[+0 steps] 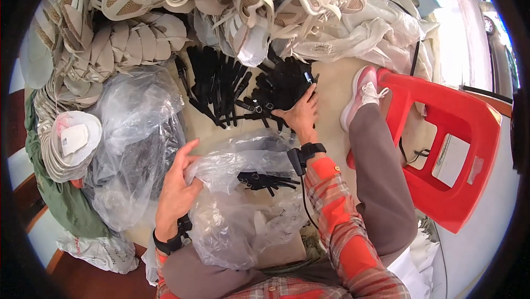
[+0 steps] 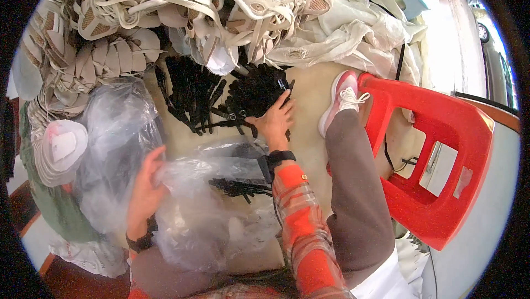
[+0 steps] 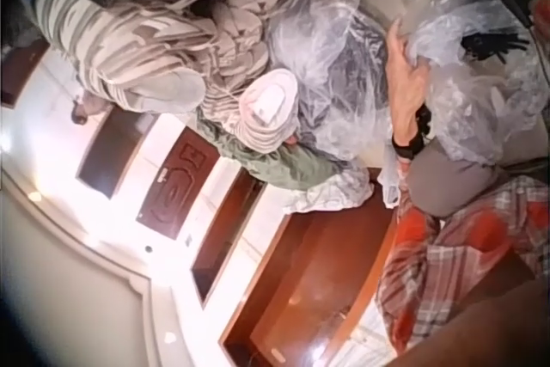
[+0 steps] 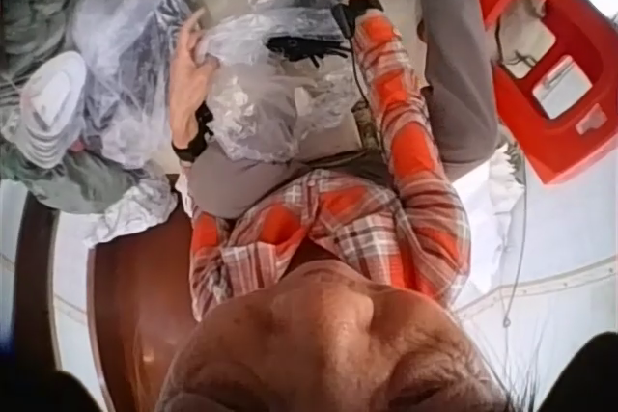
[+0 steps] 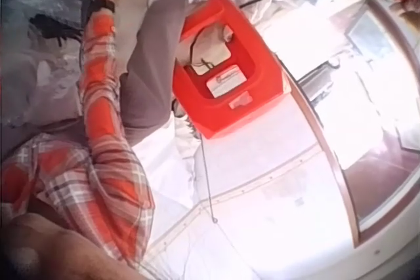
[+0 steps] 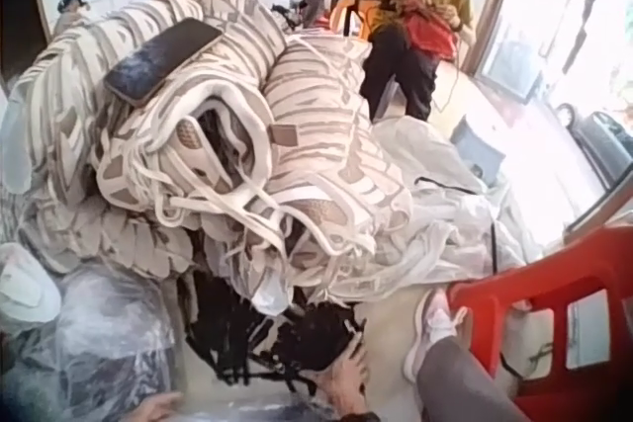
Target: Sorting and bagging black shoe components into a plastic bag.
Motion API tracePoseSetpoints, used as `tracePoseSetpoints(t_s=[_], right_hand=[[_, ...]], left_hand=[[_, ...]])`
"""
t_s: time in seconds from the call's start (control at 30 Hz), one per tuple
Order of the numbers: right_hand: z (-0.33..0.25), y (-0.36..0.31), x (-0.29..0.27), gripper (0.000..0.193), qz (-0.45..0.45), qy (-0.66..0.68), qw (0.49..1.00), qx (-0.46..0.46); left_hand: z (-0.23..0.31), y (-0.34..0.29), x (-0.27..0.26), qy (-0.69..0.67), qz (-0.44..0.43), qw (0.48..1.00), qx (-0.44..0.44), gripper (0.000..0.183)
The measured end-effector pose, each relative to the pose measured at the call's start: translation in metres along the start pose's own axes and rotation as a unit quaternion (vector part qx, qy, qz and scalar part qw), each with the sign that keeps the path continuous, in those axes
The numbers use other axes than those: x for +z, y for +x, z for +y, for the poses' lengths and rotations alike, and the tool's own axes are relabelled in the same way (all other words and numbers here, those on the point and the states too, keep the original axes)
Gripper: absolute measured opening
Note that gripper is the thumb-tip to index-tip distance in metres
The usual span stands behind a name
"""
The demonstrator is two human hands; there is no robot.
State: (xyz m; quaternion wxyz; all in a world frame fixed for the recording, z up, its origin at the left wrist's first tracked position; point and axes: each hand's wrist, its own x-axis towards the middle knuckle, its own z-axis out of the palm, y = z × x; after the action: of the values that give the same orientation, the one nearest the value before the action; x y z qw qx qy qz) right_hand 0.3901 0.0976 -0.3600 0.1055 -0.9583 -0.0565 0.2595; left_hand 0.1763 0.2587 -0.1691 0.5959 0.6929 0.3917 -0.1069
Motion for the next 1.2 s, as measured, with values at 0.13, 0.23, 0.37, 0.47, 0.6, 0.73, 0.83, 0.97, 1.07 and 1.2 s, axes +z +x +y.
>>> tracePoseSetpoints(t_s=[0.13,0.23,0.37,0.47,0.6,0.73,0.83,0.97,1.07,1.2], right_hand=[[0.005,0.002,0.022,0.127,0.073,0.021,0.996,-0.042],[0.003,0.000,0.027,0.115,0.028,0.054,0.996,-0.069],[0.013,0.014,0.028,0.101,0.061,0.092,0.988,-0.111],[0.023,0.028,0.014,0.083,0.009,0.222,0.971,-0.085],[0.045,0.033,-0.015,0.056,0.013,0.312,0.936,-0.166],[0.066,0.016,-0.033,0.030,-0.111,0.472,0.873,-0.058],[0.092,0.000,-0.049,0.031,-0.140,0.605,0.783,0.010],[0.103,-0.030,-0.081,0.045,-0.094,0.635,0.767,-0.008],[0.092,-0.075,-0.127,0.038,-0.067,0.665,0.743,-0.032],[0.098,-0.133,-0.143,0.033,-0.107,0.650,0.752,-0.014]], left_hand=[[0.007,0.003,0.001,0.008,-0.004,1.000,-0.009,0.067],[0.006,0.002,0.000,-0.001,0.007,1.000,-0.016,0.069],[0.010,0.001,0.002,-0.013,-0.001,1.000,-0.016,0.070],[0.009,0.001,0.003,-0.045,0.001,0.999,-0.027,0.070],[0.009,-0.001,0.002,-0.042,0.007,0.999,0.002,0.068],[0.016,-0.006,0.003,-0.050,0.017,0.998,0.020,0.058],[0.022,-0.010,0.004,-0.009,0.052,0.998,0.037,0.045],[0.015,-0.006,0.014,-0.038,0.095,0.992,0.068,0.019],[0.012,-0.005,0.016,0.027,0.103,0.990,0.088,0.010],[0.004,0.000,0.021,-0.049,0.113,0.987,0.105,0.007]])
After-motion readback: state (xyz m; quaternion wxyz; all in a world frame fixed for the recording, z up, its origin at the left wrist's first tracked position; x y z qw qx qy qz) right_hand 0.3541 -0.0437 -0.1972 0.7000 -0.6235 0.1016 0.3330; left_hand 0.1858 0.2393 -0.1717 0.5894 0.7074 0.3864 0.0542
